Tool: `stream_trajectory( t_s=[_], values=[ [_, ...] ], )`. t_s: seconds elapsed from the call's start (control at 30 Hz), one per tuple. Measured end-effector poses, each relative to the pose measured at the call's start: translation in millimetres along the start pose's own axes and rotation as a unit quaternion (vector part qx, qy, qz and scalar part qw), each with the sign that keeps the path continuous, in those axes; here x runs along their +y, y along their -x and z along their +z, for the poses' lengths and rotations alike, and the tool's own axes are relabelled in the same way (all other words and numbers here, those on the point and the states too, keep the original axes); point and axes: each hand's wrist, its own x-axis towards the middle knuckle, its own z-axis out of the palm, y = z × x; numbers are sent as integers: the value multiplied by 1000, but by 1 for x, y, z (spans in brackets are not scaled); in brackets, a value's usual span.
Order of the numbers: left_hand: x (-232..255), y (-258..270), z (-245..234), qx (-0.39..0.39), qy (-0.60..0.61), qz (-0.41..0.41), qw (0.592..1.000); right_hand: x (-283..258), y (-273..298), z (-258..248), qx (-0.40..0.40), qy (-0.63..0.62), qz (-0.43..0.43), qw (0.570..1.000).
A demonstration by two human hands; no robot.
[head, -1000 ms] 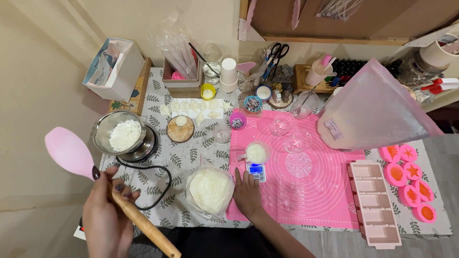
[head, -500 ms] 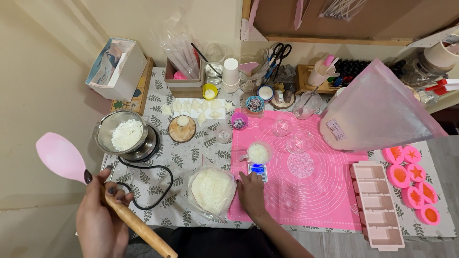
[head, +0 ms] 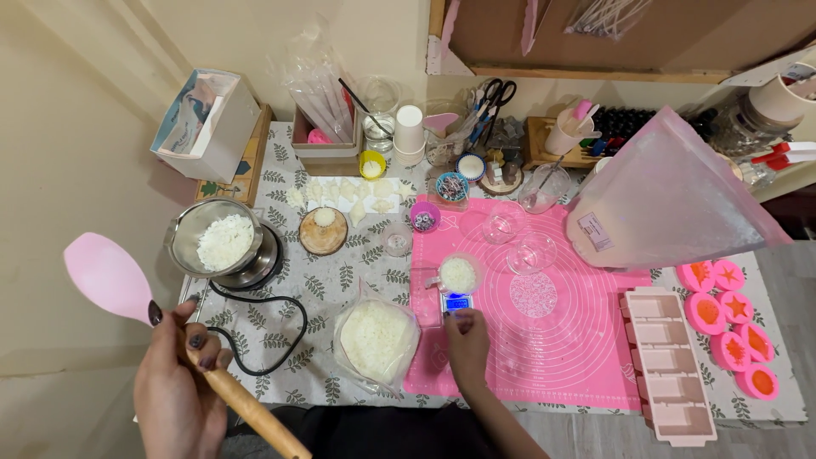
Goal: The person weighs white wax pellets in a small container on a digital scale, adds pellets from a large bag, then pours the weighed wax into a metal melting pot on a hot plate and stirs it with a spatula as it melts.
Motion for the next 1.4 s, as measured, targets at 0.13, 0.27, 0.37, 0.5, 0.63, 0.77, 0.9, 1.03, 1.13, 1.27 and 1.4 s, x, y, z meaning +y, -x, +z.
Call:
stream_trajectory(
  t_s=[0.13, 0.27, 0.37, 0.5, 0.63, 0.77, 0.9, 1.03, 1.13, 1.27, 1.4],
  values=[
    [1, -1, -3, -7, 1, -4, 1000, -25, -16, -10, 74, 130, -141, 979],
    [1, -2, -4, -1, -5, -11, 1000, -28, -45, -11, 57, 146, -213, 964],
    [7, 2, -1, 13, -20, -28, 999, -38, -54, -13, 15, 122, -228, 966],
    [9, 7, -11, 15, -29, -26, 999, -42, -44, -26, -28, 122, -194, 973],
    [4, 5, -27, 17, -15, -10, 1000, -7, -24, -43, -7, 133, -190, 973],
    [0, 2, -35, 21, -16, -4, 1000, 26, 4, -53, -2, 171, -237, 956],
    [0, 4, -24, 22, -23, -9, 999, 40, 16, -54, -57, 234, -329, 913],
    [6, 10, -7, 18, -32, -13, 999, 26, 23, -46, -67, 294, -395, 868],
    [5, 14, 0, 17, -42, -11, 999, 30, 19, -43, -67, 342, -403, 846],
    [4, 17, 2, 21, -46, -10, 999, 48, -2, -34, -98, 404, -373, 829],
    [-3, 18, -1, 16, -44, -7, 999, 16, 3, -38, -125, 477, -380, 783]
  ],
)
